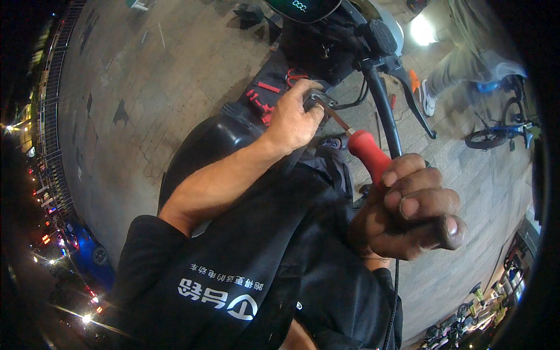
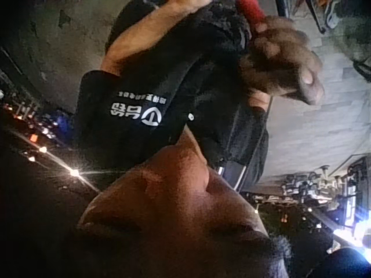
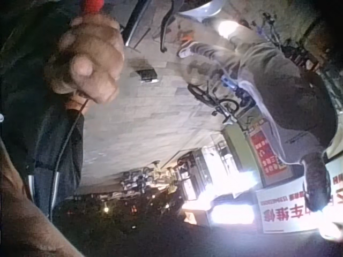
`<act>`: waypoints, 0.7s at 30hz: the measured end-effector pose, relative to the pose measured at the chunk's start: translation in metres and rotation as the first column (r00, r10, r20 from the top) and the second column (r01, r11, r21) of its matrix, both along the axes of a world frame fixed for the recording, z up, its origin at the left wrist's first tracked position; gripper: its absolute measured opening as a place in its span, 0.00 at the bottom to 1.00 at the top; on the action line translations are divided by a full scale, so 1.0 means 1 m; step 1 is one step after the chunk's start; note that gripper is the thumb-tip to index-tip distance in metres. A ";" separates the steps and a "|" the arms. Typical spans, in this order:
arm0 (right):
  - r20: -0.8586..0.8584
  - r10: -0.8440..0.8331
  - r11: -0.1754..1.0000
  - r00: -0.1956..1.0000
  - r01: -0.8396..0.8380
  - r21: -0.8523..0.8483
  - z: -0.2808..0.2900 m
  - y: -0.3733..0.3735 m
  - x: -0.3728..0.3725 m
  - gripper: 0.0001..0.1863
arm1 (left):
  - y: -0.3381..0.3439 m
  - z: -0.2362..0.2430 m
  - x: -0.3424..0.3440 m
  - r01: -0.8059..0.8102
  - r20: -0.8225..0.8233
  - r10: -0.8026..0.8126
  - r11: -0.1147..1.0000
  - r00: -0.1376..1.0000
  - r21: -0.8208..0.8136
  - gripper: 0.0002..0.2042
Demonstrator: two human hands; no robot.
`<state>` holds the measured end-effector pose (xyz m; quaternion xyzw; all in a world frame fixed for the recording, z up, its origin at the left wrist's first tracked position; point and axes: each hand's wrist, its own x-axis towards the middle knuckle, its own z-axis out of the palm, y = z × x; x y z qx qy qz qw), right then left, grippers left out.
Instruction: The person uses a red-handled screwdriver to tighten screws on the left handlebar grip of a scooter. They then remove the grip, reposition it, and reattach it, repeating the process on the right handlebar.
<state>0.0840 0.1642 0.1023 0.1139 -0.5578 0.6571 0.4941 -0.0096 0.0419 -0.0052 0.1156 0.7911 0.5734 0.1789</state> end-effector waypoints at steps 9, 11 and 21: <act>0.035 0.047 0.999 0.998 -0.048 0.025 0.001 0.001 -0.001 0.16 | -0.003 -0.007 0.002 -0.042 0.061 0.038 0.997 0.997 0.058 0.16; 0.025 0.014 0.997 1.000 -0.012 -0.079 -0.003 0.000 0.000 0.16 | -0.002 -0.007 0.002 -0.047 0.057 0.043 0.996 0.997 0.077 0.15; 0.231 -0.202 0.850 0.952 0.054 0.524 -0.006 0.020 0.013 0.14 | 0.001 -0.019 -0.002 -0.073 -0.046 0.076 0.996 0.996 0.050 0.16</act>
